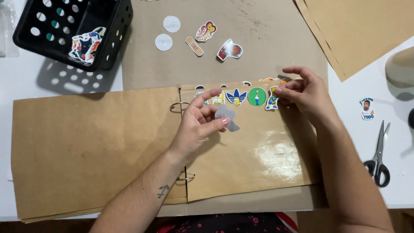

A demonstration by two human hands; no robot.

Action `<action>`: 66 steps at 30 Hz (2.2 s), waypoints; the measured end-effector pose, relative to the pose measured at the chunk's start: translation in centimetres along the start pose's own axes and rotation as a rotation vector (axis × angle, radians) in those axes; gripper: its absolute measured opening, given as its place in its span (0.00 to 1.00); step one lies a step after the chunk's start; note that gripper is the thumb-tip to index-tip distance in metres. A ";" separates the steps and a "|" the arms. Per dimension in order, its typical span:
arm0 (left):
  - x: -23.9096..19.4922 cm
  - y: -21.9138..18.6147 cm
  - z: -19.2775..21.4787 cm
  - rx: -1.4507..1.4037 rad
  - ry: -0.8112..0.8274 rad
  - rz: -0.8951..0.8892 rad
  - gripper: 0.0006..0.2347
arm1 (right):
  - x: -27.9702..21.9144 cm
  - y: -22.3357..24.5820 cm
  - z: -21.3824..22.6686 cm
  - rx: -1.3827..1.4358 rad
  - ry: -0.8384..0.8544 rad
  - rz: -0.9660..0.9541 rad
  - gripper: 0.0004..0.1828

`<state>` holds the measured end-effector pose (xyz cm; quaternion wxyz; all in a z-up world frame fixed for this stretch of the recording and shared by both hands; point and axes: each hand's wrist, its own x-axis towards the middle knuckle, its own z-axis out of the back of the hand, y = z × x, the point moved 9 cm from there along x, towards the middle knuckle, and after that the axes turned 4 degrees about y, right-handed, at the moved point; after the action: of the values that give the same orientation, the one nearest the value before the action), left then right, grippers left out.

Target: Peeling the backing off small stickers and placing them onto a brown paper folder

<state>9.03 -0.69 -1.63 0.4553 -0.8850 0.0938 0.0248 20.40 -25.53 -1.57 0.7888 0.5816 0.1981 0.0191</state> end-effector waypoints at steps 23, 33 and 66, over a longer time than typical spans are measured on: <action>0.1 0.2 0.3 0.019 -0.061 0.089 0.31 | -0.2 1.0 -0.8 -0.116 -0.068 -0.079 0.31; 0.1 0.2 0.4 0.043 -0.061 0.083 0.31 | -0.5 2.0 -1.1 -0.229 -0.078 0.008 0.32; 0.1 0.6 -0.4 0.069 0.043 -0.074 0.36 | 1.1 2.7 -0.7 -0.906 -0.061 -0.027 0.33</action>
<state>9.00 -1.43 -1.89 0.4841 -0.8719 0.0717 -0.0145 21.73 -23.75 0.39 0.9694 0.1754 0.1537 0.0765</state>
